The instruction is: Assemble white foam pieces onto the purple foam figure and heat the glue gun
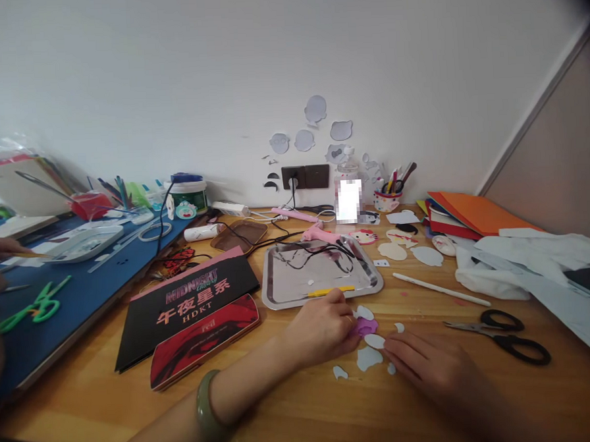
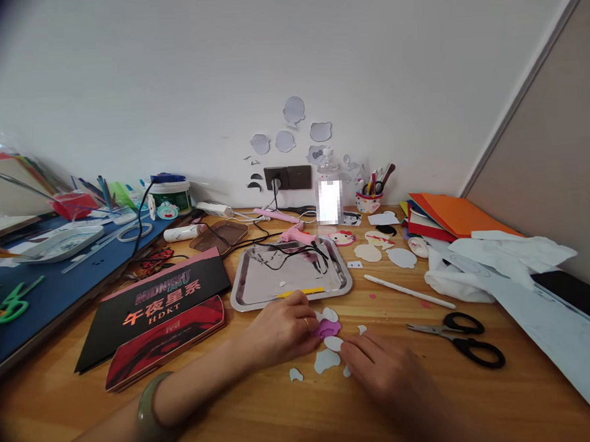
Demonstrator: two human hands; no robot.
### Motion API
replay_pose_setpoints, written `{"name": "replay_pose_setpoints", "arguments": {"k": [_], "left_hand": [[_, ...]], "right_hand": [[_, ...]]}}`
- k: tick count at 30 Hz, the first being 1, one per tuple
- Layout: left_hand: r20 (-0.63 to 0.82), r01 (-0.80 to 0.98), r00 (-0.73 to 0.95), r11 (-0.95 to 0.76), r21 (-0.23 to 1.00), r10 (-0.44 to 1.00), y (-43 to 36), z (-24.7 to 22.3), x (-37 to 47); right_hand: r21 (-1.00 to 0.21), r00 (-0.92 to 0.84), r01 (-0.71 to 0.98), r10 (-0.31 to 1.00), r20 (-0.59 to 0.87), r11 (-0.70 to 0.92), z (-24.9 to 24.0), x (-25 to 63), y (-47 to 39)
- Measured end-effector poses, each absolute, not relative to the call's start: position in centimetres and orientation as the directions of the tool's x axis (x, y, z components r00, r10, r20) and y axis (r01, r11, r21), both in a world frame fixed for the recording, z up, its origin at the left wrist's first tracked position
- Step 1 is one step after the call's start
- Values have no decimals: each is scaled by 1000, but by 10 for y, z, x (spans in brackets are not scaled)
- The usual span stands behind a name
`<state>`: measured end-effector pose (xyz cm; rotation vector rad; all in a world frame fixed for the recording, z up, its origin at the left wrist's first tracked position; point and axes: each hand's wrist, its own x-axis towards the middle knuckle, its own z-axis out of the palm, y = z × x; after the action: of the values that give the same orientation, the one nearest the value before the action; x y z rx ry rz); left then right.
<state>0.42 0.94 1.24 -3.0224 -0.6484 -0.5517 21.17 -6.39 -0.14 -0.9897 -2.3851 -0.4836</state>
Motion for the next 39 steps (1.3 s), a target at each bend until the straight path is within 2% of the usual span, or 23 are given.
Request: {"name": "replay_pose_setpoints", "arguments": {"k": [13,24,39], "left_hand": [[379,386,851,-923,18,363,13,14,3],[355,390,856,-920,36,376,14,13,2],[353,394,847,-915,86,398,13,14,2]], "right_hand": [[257,-735,634,464,494,730,7,208,-53],[372,-787,576,372,492,728,11,207,-52],[383,-788,588,397,471,713,8,204,-43]]}}
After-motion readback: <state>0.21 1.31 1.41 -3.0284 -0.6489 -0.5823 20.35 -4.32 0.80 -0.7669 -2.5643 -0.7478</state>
